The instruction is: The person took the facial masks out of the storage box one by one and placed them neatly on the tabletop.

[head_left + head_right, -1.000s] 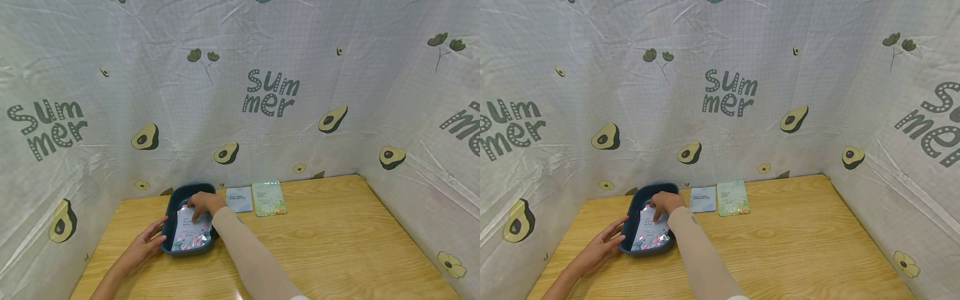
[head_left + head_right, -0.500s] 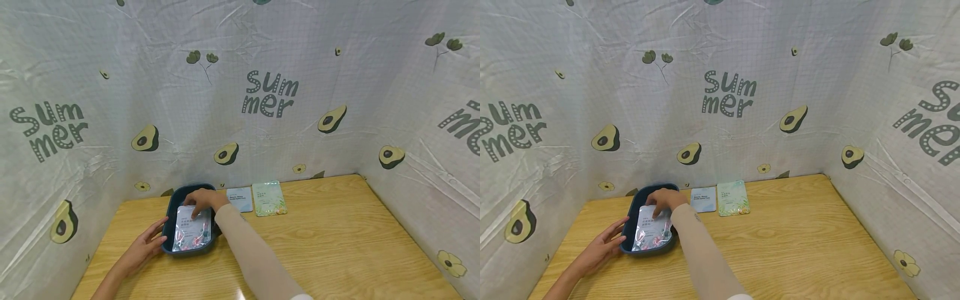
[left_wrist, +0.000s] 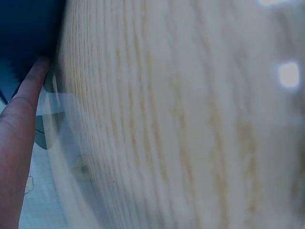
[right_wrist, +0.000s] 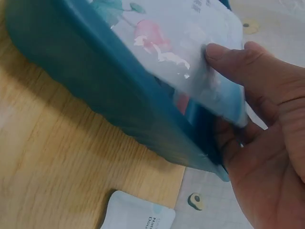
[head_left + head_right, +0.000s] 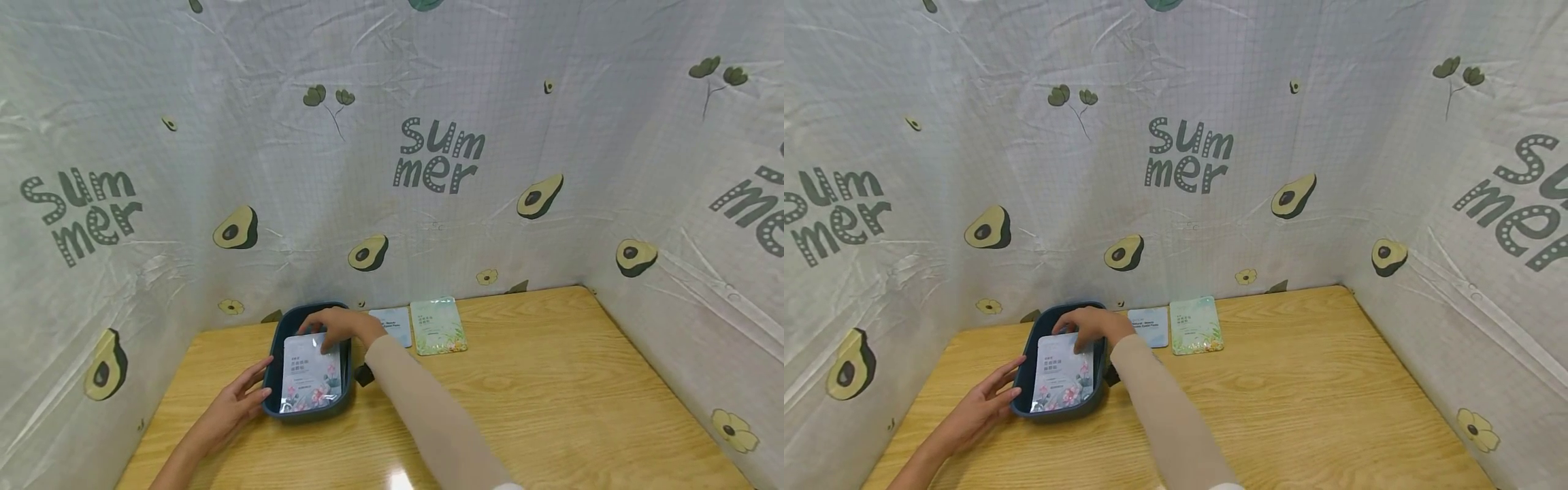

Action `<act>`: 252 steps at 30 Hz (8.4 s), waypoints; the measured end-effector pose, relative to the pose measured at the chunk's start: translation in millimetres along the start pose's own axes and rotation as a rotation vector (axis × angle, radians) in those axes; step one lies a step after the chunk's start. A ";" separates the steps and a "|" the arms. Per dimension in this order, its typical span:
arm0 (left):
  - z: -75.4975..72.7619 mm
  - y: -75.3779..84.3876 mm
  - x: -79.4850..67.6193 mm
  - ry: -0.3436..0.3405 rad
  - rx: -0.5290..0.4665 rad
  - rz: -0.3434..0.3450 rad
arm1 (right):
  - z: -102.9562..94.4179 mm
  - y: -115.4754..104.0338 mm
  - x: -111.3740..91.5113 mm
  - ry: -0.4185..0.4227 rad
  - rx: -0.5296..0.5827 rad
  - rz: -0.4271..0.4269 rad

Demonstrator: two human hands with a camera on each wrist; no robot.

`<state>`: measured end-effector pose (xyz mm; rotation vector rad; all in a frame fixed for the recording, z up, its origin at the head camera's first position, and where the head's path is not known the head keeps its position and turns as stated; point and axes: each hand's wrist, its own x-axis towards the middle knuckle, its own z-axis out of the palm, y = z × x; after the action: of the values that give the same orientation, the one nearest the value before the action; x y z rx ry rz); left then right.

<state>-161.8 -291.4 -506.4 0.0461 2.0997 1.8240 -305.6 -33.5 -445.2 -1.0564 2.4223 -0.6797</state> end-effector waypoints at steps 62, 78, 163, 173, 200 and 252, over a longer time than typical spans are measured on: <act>1.8 -0.1 -5.3 -0.044 -0.037 0.031 | 5.4 12.8 -60.7 0.228 0.304 -0.188; 4.0 3.9 -6.6 -0.022 -0.007 0.001 | -28.7 49.9 -102.9 0.349 0.392 -0.135; -1.8 -6.6 -2.7 -0.055 -0.059 0.075 | -59.3 254.8 -252.8 0.515 0.037 0.390; 1.3 -9.6 -1.9 -0.071 -0.085 0.088 | -48.0 252.8 -251.2 0.592 -0.089 0.420; -2.1 -7.4 -5.3 -0.070 -0.044 0.091 | -47.8 133.2 -173.1 0.918 -0.010 -0.056; -3.1 -3.8 -1.6 -0.032 0.021 0.058 | -8.8 -9.1 -49.9 0.106 0.191 -0.117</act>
<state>-160.4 -295.4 -509.4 0.1418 2.1169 1.8217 -273.9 1.3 -424.3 -1.1139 2.3396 -1.0083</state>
